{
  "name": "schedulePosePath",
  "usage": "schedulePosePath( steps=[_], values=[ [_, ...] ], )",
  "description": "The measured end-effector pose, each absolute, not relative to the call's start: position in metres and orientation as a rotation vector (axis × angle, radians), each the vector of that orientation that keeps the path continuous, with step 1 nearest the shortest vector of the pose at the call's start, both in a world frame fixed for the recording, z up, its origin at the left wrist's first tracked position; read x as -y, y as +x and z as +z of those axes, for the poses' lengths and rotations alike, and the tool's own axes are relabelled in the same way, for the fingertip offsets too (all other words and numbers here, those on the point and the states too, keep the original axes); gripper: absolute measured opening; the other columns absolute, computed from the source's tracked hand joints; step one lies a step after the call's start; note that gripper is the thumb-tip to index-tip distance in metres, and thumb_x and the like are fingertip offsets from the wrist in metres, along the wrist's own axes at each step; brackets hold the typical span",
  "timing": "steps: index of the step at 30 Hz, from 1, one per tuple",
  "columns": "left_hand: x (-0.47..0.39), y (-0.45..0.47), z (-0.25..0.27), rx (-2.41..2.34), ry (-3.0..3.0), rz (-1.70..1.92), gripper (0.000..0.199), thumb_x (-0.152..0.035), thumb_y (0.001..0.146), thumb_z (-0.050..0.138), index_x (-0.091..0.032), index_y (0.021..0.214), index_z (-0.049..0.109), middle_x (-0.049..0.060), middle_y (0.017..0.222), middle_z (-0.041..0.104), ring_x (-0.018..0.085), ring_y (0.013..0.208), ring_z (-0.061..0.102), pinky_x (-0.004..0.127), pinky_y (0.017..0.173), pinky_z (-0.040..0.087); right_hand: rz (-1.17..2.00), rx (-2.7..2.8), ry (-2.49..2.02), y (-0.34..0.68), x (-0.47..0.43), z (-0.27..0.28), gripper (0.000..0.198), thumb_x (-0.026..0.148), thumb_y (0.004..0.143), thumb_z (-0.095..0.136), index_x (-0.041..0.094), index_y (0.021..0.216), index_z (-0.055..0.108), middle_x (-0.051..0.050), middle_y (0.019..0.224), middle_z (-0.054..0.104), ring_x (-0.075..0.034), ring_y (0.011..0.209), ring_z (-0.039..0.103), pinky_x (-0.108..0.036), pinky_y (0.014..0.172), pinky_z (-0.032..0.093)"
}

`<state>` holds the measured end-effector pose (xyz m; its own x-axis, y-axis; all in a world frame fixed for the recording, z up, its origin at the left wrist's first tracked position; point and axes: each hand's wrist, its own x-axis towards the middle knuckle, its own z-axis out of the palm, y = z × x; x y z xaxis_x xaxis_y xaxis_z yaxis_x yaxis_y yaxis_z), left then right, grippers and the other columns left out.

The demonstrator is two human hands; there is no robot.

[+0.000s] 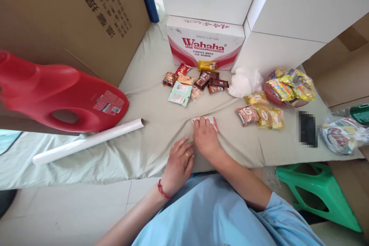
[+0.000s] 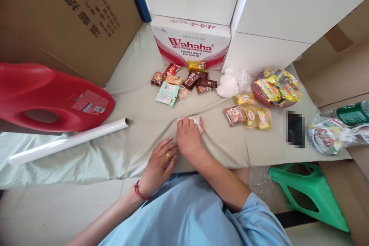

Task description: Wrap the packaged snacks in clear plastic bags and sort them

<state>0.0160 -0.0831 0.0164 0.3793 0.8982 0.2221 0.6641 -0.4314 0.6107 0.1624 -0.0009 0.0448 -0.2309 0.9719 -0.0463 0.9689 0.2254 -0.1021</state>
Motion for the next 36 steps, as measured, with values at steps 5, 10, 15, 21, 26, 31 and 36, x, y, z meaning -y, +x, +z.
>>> schedulePosePath(
  steps=[5,10,15,21,26,31,36],
  values=[
    [0.073,0.023,0.032,-1.349,1.789,0.962,0.022,-0.030,0.101,0.053,-0.023,0.113,0.070,0.010,0.126,0.070,0.026,0.133,0.059,0.050,0.113,0.049,0.605,2.019,-1.827,0.210,-0.003,0.066,0.030,0.015,0.093,0.055,0.015,0.122,0.065,-0.014,0.115,0.064,-0.024,0.103,0.061,-0.037,0.093,0.050],
    [0.058,0.042,0.040,-1.113,0.876,0.983,0.061,-0.064,0.091,0.063,-0.022,0.134,0.053,0.016,0.141,0.061,0.029,0.120,0.066,0.042,0.088,0.061,1.405,1.214,-1.350,0.258,0.010,0.064,0.034,0.039,0.087,0.067,0.020,0.114,0.068,-0.007,0.103,0.073,-0.019,0.090,0.066,-0.031,0.082,0.054],
    [0.046,0.065,0.041,-1.043,0.708,0.987,0.052,-0.051,0.077,0.084,-0.019,0.108,0.058,0.003,0.103,0.072,0.017,0.092,0.068,0.029,0.082,0.055,1.632,1.009,-1.217,0.254,0.045,0.042,0.039,0.051,0.087,0.071,0.022,0.114,0.070,-0.005,0.107,0.074,-0.019,0.093,0.069,-0.033,0.088,0.056],
    [0.046,0.087,0.030,-1.043,0.968,0.807,0.046,-0.045,0.082,0.078,-0.018,0.112,0.058,0.007,0.106,0.073,0.020,0.095,0.070,0.036,0.087,0.057,1.325,1.043,-1.437,0.280,0.077,0.041,0.038,0.048,0.092,0.069,0.026,0.124,0.070,-0.007,0.121,0.074,-0.023,0.110,0.067,-0.037,0.102,0.052],
    [0.038,0.068,0.029,-1.272,1.276,0.854,0.031,-0.043,0.091,0.063,-0.018,0.111,0.064,0.011,0.113,0.072,0.023,0.106,0.069,0.040,0.093,0.057,0.990,0.767,-1.625,0.375,0.089,0.035,0.045,0.051,0.081,0.079,0.024,0.116,0.073,-0.009,0.108,0.077,-0.022,0.091,0.070,-0.039,0.087,0.057],
    [0.029,0.005,0.034,-1.635,1.615,0.995,0.029,-0.045,0.097,0.053,-0.020,0.104,0.068,0.010,0.117,0.070,0.024,0.110,0.067,0.040,0.095,0.057,0.694,0.902,-1.927,0.445,0.080,0.018,0.051,0.061,0.079,0.069,0.018,0.106,0.073,-0.010,0.090,0.076,-0.023,0.075,0.068,-0.039,0.072,0.057],
    [0.045,-0.062,0.021,-1.964,1.994,0.864,0.038,-0.043,0.101,0.047,-0.017,0.121,0.066,0.018,0.141,0.062,0.035,0.134,0.057,0.055,0.115,0.044,-0.032,1.476,-2.360,0.450,0.065,0.035,0.036,0.045,0.090,0.053,0.020,0.099,0.077,-0.016,0.099,0.074,-0.031,0.090,0.065,-0.047,0.081,0.053]
  ],
)
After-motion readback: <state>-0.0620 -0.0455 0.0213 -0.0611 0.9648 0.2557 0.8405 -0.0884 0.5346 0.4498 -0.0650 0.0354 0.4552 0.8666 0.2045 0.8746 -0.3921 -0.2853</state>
